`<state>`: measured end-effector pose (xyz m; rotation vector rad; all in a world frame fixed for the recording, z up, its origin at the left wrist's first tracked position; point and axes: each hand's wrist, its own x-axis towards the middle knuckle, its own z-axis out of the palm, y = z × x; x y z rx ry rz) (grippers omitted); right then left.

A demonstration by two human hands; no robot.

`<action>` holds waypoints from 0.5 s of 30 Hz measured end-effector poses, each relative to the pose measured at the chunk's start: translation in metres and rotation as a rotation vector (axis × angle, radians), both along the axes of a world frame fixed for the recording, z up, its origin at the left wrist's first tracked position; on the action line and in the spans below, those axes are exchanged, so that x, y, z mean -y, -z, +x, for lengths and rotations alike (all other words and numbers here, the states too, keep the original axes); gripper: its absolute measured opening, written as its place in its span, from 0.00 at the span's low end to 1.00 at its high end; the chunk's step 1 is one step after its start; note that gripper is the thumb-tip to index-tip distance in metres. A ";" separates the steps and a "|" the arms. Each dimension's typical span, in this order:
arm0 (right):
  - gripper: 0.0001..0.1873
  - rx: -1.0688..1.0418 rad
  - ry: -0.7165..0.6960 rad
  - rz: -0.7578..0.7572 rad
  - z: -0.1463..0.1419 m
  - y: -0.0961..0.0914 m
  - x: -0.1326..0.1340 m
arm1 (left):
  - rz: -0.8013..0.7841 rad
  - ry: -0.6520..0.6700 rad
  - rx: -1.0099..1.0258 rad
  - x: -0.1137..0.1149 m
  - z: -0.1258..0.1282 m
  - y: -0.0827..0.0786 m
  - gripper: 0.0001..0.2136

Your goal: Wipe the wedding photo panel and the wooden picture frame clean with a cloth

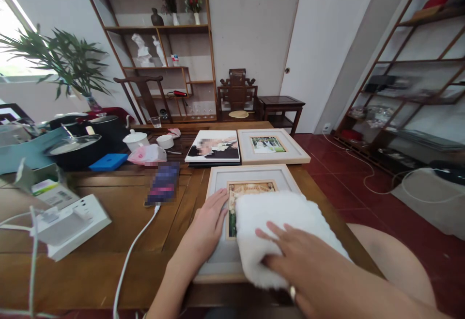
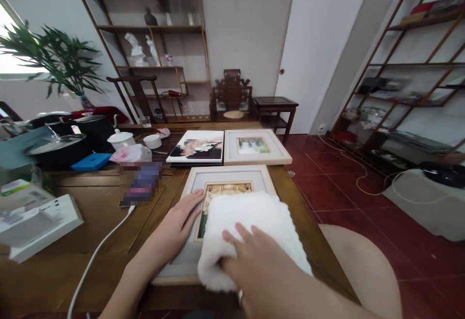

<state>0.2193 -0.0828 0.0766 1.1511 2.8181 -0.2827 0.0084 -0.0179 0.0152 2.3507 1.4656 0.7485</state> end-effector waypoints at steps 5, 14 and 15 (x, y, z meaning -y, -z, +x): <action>0.28 -0.094 -0.051 -0.057 -0.005 0.010 0.008 | -0.027 0.001 -0.020 0.000 0.000 -0.002 0.18; 0.30 -0.141 0.222 0.322 0.017 0.021 -0.102 | -0.043 0.003 -0.008 0.003 -0.002 -0.002 0.18; 0.31 -0.131 0.226 0.350 0.015 0.021 -0.112 | -0.042 0.003 -0.006 0.003 -0.001 -0.003 0.18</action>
